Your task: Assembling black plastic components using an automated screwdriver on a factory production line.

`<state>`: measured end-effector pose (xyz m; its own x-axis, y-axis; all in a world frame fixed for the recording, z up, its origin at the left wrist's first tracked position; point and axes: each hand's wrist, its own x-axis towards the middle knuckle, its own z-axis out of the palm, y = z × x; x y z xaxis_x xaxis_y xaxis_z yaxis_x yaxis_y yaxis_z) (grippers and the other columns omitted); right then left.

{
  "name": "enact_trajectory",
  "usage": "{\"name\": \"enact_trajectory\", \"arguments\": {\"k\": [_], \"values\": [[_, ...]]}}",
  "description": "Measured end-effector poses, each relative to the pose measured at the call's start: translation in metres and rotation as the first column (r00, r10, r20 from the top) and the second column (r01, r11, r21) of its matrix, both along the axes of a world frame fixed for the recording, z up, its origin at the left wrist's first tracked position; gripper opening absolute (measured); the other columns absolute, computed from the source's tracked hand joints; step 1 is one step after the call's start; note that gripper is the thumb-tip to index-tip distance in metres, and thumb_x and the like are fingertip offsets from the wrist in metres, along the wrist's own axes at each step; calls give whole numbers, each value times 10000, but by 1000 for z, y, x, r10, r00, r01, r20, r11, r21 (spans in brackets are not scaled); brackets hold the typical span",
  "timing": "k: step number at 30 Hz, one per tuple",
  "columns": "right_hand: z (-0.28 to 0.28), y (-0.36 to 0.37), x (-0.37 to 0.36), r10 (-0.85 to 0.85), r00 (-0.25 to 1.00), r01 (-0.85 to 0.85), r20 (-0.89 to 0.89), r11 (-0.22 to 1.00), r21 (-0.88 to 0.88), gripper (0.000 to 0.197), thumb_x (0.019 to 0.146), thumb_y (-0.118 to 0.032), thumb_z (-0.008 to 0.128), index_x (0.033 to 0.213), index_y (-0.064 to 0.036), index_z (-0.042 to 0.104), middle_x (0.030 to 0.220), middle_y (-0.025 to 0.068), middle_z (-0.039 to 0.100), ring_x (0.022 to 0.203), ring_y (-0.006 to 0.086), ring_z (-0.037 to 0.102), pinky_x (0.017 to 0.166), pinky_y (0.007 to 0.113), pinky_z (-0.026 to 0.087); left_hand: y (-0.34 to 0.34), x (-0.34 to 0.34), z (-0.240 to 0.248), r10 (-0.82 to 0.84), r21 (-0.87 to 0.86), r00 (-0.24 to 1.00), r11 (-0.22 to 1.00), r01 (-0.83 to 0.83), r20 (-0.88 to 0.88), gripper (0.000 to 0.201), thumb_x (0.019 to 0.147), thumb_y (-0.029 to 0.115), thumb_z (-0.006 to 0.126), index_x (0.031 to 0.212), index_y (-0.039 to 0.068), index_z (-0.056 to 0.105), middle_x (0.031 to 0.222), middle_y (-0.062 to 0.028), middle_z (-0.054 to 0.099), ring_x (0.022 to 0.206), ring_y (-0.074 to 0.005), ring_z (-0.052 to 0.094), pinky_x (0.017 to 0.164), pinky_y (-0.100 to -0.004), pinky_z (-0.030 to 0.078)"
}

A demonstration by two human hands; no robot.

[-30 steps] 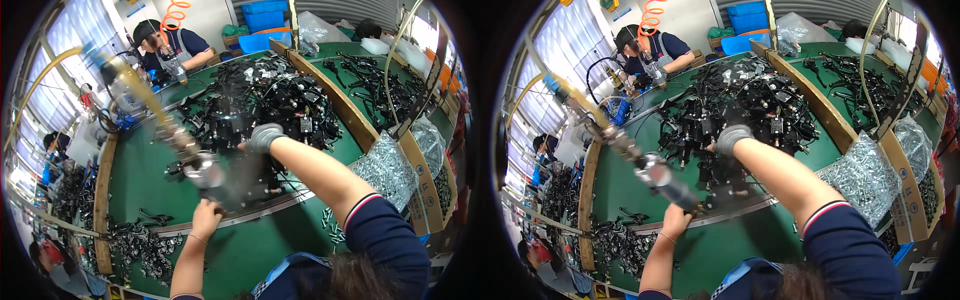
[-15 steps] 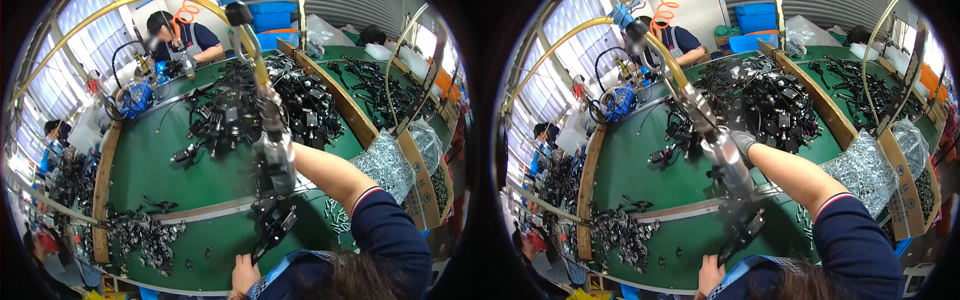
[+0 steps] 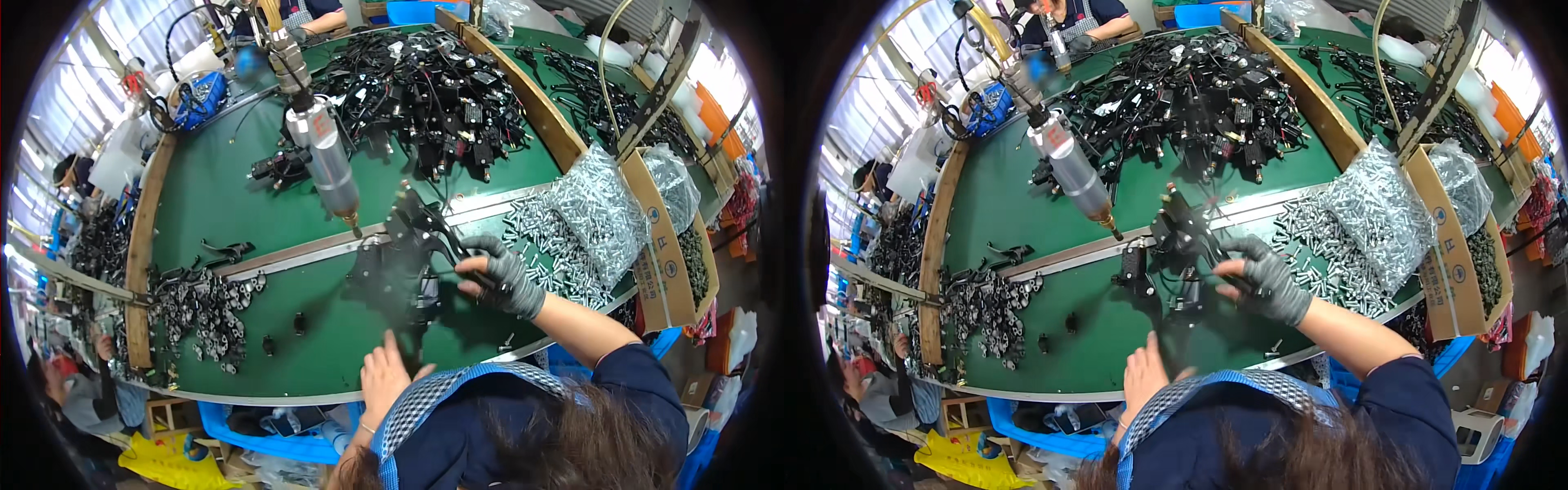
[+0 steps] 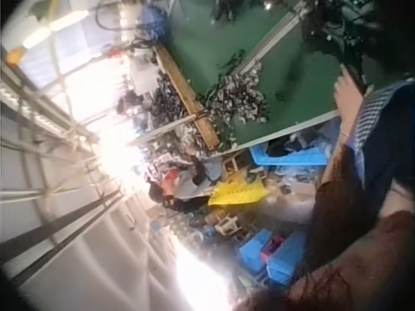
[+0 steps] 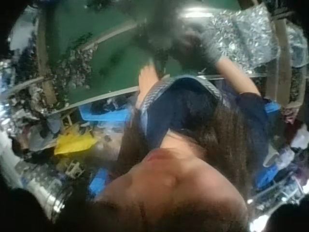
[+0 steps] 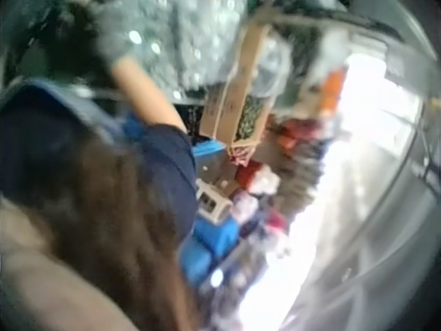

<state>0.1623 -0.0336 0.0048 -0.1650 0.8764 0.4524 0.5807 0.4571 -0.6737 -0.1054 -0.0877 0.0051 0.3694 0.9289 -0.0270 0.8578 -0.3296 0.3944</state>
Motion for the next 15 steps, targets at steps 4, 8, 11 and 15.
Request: {"name": "enact_trajectory", "arguments": {"k": [4, 8, 11, 15], "values": [[-6, -17, 4, -29, 876, 12, 481, 999, 38, 458, 748, -177, 657, 1191, -261, 576, 1227, 118, 531, 1149, 314, 496, 1025, 500, 320, 28, -10, 4, 163, -139, 951, 982, -130, 263, 555, 813, 447, 609, 1172, 30, 537, 925, -158, 520, 889, -338, 494, 800, -430, 418], [20, -32, -1, -164, 792, 222, 588, 975, -26, 366, 764, -173, 631, 1127, -222, 614, 1209, 130, 549, 1062, 286, 556, 918, 430, 433, 82, -17, -8, 242, 234, 945, 927, -292, 220, 576, 756, 279, 720, 1231, 50, 489, 1031, -170, 421, 974, -319, 462, 847, -407, 415], [61, -53, -34, -120, 957, 103, 265, 992, 78, 273, 761, -243, 644, 1021, -162, 626, 1157, 136, 576, 779, 297, 638, 692, 389, 522, 105, 4, -16, 228, 97, 897, 954, -283, 380, 666, 713, 309, 756, 1265, 73, 467, 1052, -194, 398, 1004, -357, 442, 913, -410, 393], [44, -37, -79, 167, 807, 47, 566, 938, -343, 379, 808, -343, 549, 1067, -76, 625, 1230, 206, 533, 1002, 352, 592, 765, 415, 516, 120, 21, -9, 147, 183, 947, 962, -204, 286, 659, 651, 211, 754, 1248, 114, 493, 1051, -198, 396, 998, -370, 427, 945, -423, 370]]}}
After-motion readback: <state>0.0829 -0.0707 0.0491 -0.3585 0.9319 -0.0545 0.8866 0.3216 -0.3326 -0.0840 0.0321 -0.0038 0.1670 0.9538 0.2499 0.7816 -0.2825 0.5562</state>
